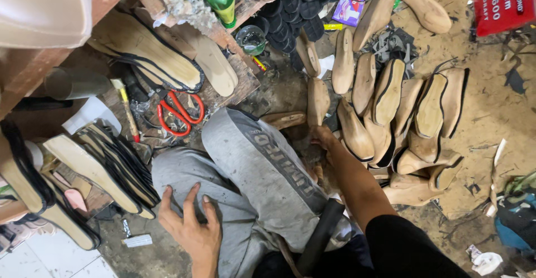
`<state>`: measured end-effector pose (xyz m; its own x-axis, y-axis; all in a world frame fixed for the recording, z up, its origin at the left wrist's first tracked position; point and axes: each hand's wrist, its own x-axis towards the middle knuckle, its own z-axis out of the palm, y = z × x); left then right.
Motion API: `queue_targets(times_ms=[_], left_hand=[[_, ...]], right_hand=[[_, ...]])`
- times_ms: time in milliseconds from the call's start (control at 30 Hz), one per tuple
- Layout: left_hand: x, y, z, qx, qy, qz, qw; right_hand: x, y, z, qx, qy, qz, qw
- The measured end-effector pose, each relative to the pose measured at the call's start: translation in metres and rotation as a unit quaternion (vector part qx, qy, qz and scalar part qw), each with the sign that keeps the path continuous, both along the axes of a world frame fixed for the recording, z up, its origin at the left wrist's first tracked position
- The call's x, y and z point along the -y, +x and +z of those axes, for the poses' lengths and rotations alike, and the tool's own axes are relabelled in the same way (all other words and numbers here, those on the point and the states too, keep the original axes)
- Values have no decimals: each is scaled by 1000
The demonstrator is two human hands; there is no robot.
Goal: The person repeatedly picks up shoe insoles, aligns a black rubber strip along the edge, and uses red-handled scissors to trim the excess material. The person then places the finished insole aside and repeats the process with the next one.
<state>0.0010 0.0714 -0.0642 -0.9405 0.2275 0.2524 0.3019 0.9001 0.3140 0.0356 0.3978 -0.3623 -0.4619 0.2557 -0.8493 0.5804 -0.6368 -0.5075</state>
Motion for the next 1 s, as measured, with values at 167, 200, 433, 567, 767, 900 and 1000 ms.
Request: queue_targets(times_ms=[167,200,433,567,767,900,1000], left_hand=[[-2,-1,-2,-7,-13,0,1000],[-2,0,-3,-8,-13,2,1000],[-5,1,0,-3,-13,-1,1000],[-4,0,-1,-5,-16,7,1000],[2,-1,-20,-31,-14,7,999],[13,-11,-52,-108,-8,-3,994],[33,-15,-77,-106,-19,-3,994]], right_hand=[[3,-2,3,119,250,160,948],[7,-4,5,167,300,188,920],[14,-13,14,239,352,275,862],[-22,-12,9,93,572,292,761],[-136,-58,0,-113,451,-59,883],[-192,-97,3,-11,422,-96,901],[-209,-121,2,-34,410,-154,898]])
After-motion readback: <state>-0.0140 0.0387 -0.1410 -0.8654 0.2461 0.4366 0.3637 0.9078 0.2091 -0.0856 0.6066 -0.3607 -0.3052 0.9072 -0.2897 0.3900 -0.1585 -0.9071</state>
